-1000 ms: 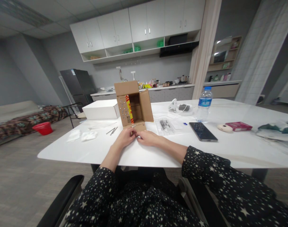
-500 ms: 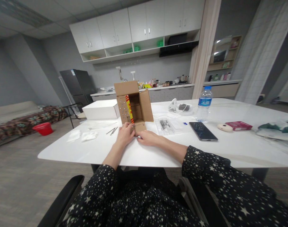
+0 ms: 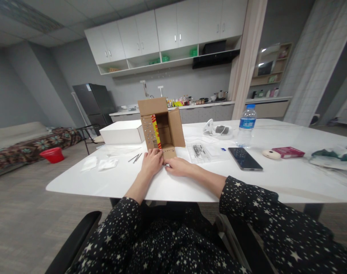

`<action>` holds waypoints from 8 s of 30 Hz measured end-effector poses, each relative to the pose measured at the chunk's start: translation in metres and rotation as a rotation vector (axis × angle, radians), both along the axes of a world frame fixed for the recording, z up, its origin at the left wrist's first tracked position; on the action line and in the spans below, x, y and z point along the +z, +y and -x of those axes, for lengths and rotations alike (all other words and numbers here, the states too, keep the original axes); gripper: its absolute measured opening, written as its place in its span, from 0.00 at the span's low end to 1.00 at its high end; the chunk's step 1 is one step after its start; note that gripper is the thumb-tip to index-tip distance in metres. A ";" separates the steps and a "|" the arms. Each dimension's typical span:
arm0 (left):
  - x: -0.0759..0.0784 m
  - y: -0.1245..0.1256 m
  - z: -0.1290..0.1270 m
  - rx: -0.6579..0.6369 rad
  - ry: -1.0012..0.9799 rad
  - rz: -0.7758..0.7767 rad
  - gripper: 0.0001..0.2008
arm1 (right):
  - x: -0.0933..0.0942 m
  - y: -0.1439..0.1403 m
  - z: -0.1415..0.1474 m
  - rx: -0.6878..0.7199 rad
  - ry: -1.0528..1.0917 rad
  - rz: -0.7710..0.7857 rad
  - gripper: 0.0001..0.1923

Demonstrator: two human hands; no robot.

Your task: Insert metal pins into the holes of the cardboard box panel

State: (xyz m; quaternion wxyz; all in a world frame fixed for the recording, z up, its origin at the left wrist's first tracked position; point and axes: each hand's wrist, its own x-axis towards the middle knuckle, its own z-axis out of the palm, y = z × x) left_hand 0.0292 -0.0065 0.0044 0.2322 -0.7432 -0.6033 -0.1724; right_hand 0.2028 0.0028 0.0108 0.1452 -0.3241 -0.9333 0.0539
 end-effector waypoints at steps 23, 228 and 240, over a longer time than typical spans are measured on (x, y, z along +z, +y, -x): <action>-0.004 0.012 0.003 0.116 -0.203 -0.048 0.11 | 0.000 0.000 0.000 -0.014 0.010 0.022 0.17; -0.005 0.002 0.005 -0.152 -0.475 0.154 0.12 | 0.001 0.000 0.000 -0.001 0.001 0.006 0.16; 0.005 -0.006 0.000 0.011 -0.319 0.181 0.11 | 0.000 0.000 0.000 0.008 0.006 0.002 0.15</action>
